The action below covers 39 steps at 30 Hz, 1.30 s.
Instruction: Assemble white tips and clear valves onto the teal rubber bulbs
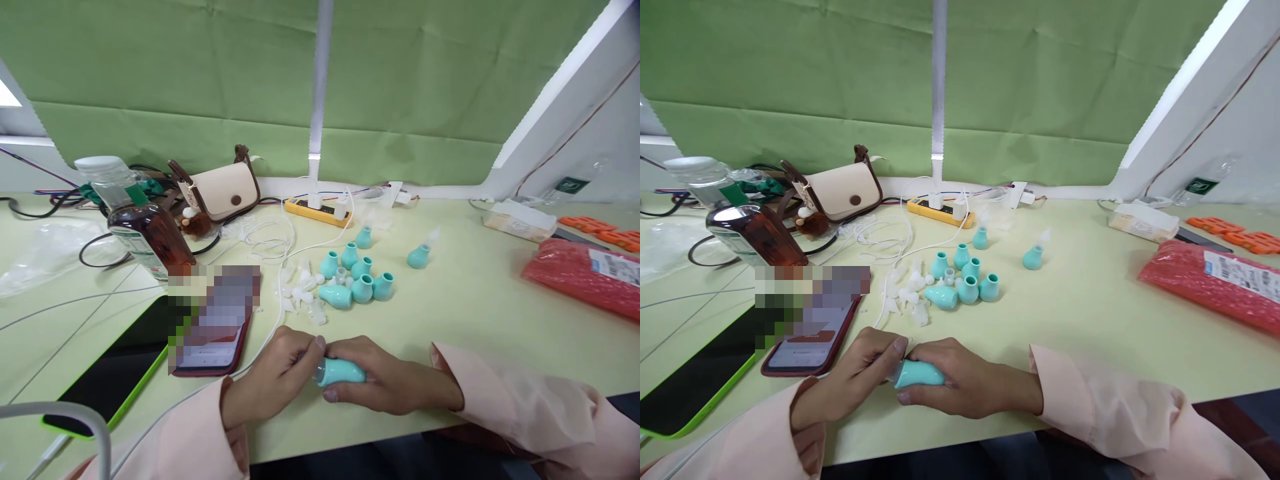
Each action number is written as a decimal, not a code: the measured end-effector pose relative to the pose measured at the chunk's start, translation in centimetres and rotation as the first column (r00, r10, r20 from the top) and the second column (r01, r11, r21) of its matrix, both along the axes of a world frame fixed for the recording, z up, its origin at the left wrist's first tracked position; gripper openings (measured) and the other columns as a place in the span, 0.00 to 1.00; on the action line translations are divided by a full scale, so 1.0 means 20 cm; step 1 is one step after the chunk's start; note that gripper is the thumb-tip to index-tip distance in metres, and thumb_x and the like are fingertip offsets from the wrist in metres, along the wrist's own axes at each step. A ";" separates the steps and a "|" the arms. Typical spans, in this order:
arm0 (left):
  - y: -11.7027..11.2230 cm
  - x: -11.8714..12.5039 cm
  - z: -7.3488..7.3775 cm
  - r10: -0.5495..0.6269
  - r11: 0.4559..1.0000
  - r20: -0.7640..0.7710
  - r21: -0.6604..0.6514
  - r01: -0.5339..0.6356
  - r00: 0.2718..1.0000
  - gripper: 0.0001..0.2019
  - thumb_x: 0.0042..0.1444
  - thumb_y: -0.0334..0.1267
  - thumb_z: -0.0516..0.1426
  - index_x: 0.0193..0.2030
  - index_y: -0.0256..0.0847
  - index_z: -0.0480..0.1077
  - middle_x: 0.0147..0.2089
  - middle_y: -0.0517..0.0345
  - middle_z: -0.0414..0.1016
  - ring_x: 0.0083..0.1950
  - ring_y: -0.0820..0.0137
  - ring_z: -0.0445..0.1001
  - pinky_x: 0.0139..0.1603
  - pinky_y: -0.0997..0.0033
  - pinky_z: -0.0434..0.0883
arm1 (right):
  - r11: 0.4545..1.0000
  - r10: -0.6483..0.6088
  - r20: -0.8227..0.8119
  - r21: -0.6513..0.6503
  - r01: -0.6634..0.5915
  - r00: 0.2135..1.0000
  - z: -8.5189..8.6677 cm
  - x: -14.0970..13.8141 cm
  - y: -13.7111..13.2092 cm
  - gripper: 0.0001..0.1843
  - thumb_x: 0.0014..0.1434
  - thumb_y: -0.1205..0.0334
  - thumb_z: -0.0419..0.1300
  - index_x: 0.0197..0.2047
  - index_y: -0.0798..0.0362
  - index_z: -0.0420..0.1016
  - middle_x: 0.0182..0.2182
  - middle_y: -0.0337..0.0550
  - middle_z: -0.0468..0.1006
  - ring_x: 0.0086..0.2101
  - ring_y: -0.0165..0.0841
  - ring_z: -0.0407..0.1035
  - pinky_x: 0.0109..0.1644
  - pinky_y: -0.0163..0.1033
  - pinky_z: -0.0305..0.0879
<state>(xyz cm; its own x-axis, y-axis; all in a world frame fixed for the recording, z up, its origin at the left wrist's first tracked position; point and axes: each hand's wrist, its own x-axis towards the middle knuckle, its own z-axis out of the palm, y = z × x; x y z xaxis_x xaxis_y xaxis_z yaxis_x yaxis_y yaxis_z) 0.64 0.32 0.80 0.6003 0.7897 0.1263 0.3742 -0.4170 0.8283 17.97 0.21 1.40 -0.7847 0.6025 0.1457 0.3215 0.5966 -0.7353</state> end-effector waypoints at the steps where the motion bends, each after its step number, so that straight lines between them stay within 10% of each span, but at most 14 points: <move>1: 0.00 0.00 -0.01 -0.013 0.997 0.040 -0.079 0.016 0.999 0.21 0.59 0.41 0.40 0.16 0.38 0.50 0.16 0.66 0.50 0.18 0.78 0.50 0.20 0.76 0.51 | 1.000 0.027 -0.005 0.007 -0.027 1.000 0.00 0.00 0.00 0.10 0.56 0.57 0.52 0.33 0.57 0.65 0.25 0.37 0.66 0.26 0.25 0.60 0.31 0.29 0.58; 9: 0.04 0.00 0.01 0.118 0.864 0.325 -0.498 0.064 0.938 0.23 0.57 0.44 0.40 0.13 0.40 0.52 0.09 0.67 0.50 0.13 0.79 0.48 0.16 0.76 0.49 | 0.956 0.187 0.076 0.215 -0.199 0.979 0.02 0.03 -0.01 0.10 0.56 0.57 0.51 0.35 0.56 0.65 0.29 0.41 0.71 0.29 0.27 0.64 0.33 0.31 0.59; 13: 0.04 -0.02 0.02 0.176 0.975 0.135 -0.157 -0.154 0.975 0.21 0.58 0.45 0.41 0.17 0.38 0.58 0.15 0.64 0.58 0.19 0.76 0.57 0.22 0.76 0.56 | 0.950 0.090 -0.089 0.307 -0.059 0.992 0.06 0.06 0.01 0.08 0.52 0.60 0.55 0.35 0.54 0.64 0.26 0.40 0.69 0.27 0.27 0.64 0.31 0.32 0.61; 17: 0.03 0.00 -0.02 0.070 0.968 -0.262 0.249 -0.002 0.963 0.12 0.52 0.47 0.51 0.34 0.38 0.63 0.30 0.58 0.69 0.29 0.71 0.66 0.29 0.74 0.63 | 0.919 -0.019 -0.323 0.367 0.144 0.946 0.13 0.12 0.09 0.10 0.50 0.67 0.56 0.38 0.54 0.64 0.32 0.44 0.71 0.34 0.31 0.66 0.37 0.37 0.64; 25: 0.07 0.05 -0.06 0.212 0.864 -0.601 0.483 0.140 0.770 0.05 0.55 0.33 0.49 0.38 0.37 0.62 0.38 0.52 0.68 0.40 0.62 0.68 0.33 0.65 0.69 | 0.487 -0.564 -0.423 0.523 0.700 0.709 0.21 0.42 0.42 0.05 0.48 0.60 0.58 0.29 0.51 0.68 0.27 0.41 0.71 0.27 0.32 0.65 0.32 0.39 0.65; 34: 0.08 0.00 -0.08 0.194 0.825 -0.375 0.563 0.057 0.906 0.17 0.51 0.20 0.45 0.46 0.41 0.57 0.49 0.49 0.59 0.49 0.64 0.62 0.44 0.63 0.67 | 0.628 -0.754 0.088 0.385 0.677 0.651 0.02 0.56 0.60 0.13 0.44 0.55 0.58 0.32 0.55 0.71 0.29 0.43 0.75 0.27 0.33 0.69 0.32 0.39 0.66; 39: 0.08 -0.01 -0.08 0.173 0.825 -0.372 0.561 0.072 0.912 0.17 0.51 0.20 0.45 0.47 0.41 0.57 0.51 0.47 0.56 0.52 0.62 0.59 0.46 0.61 0.66 | 0.653 -0.734 0.089 0.361 0.665 0.673 0.04 0.58 0.59 0.15 0.44 0.54 0.59 0.34 0.55 0.71 0.29 0.44 0.75 0.28 0.33 0.70 0.34 0.38 0.67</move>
